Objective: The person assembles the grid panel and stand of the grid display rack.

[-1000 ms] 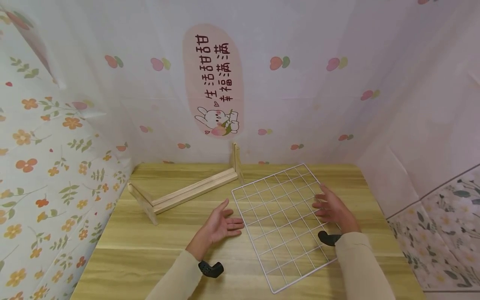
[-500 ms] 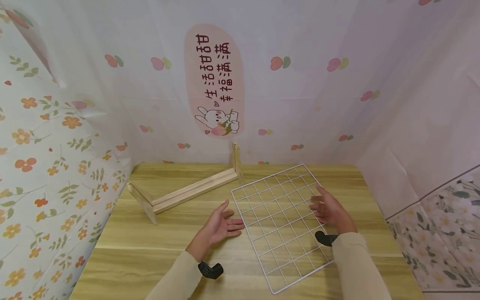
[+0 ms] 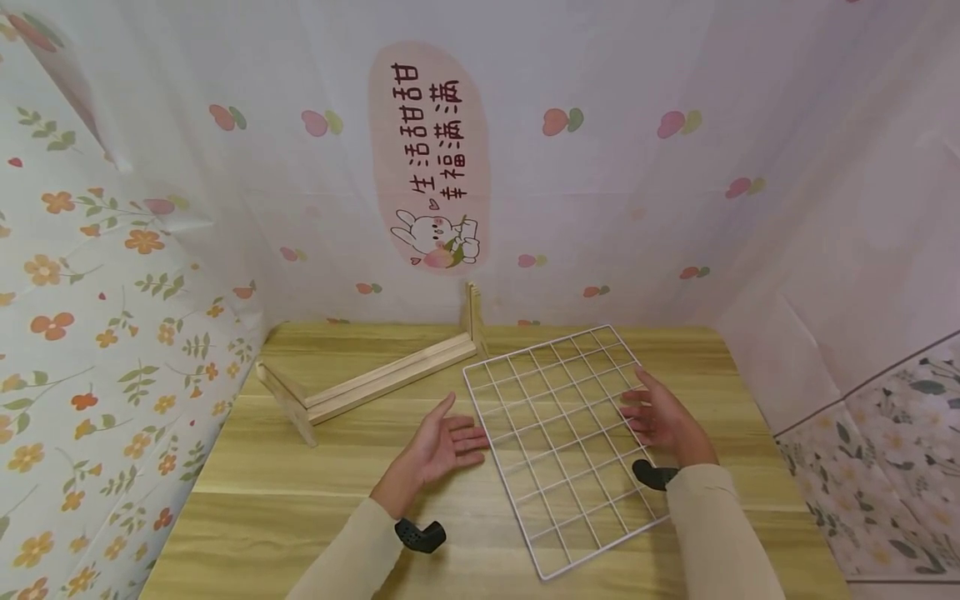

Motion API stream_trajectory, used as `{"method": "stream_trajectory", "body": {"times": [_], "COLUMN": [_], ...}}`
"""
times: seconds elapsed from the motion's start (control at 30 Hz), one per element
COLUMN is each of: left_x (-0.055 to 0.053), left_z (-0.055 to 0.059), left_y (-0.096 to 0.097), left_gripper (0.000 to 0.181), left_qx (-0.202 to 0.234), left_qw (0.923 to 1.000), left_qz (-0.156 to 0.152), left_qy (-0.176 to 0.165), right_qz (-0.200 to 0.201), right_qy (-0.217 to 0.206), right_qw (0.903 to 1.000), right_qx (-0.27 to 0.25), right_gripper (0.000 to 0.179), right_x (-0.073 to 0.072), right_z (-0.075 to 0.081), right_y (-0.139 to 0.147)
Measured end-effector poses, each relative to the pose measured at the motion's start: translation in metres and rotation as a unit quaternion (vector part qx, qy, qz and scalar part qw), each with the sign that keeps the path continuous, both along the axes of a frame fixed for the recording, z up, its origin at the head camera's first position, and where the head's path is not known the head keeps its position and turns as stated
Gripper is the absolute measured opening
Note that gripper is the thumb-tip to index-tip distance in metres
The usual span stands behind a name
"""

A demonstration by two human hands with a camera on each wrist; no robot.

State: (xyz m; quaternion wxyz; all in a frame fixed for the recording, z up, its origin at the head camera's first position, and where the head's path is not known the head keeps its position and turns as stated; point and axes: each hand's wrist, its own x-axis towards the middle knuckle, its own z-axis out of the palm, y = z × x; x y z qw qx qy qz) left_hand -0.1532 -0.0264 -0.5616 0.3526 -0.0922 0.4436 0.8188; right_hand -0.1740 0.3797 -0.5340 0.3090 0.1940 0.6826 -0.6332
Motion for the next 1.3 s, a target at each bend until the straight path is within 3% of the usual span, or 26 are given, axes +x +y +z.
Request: {"method": "stream_trajectory", "body": {"times": [0.6, 1.03, 1.3], "left_x": [-0.008, -0.011, -0.014], "left_z": [0.014, 0.024, 0.029], "left_y": [0.003, -0.001, -0.005], "left_gripper": [0.102, 0.098, 0.095], "left_qx": [0.011, 0.021, 0.010], "left_qw": [0.9998, 0.9997, 0.9999], "left_qz": [0.010, 0.013, 0.009], "left_qy": [-0.012, -0.002, 0.006], "right_qz": [0.038, 0.014, 0.033], "right_qy": [0.006, -0.008, -0.003], "right_qw": [0.9993, 0.9983, 0.9981], "right_qx": [-0.005, -0.057, -0.053], "right_gripper": [0.093, 0.093, 0.089], "right_x": [-0.001, 0.002, 0.004], "right_z": [0.002, 0.001, 0.004], "right_y": [-0.001, -0.001, 0.002]}}
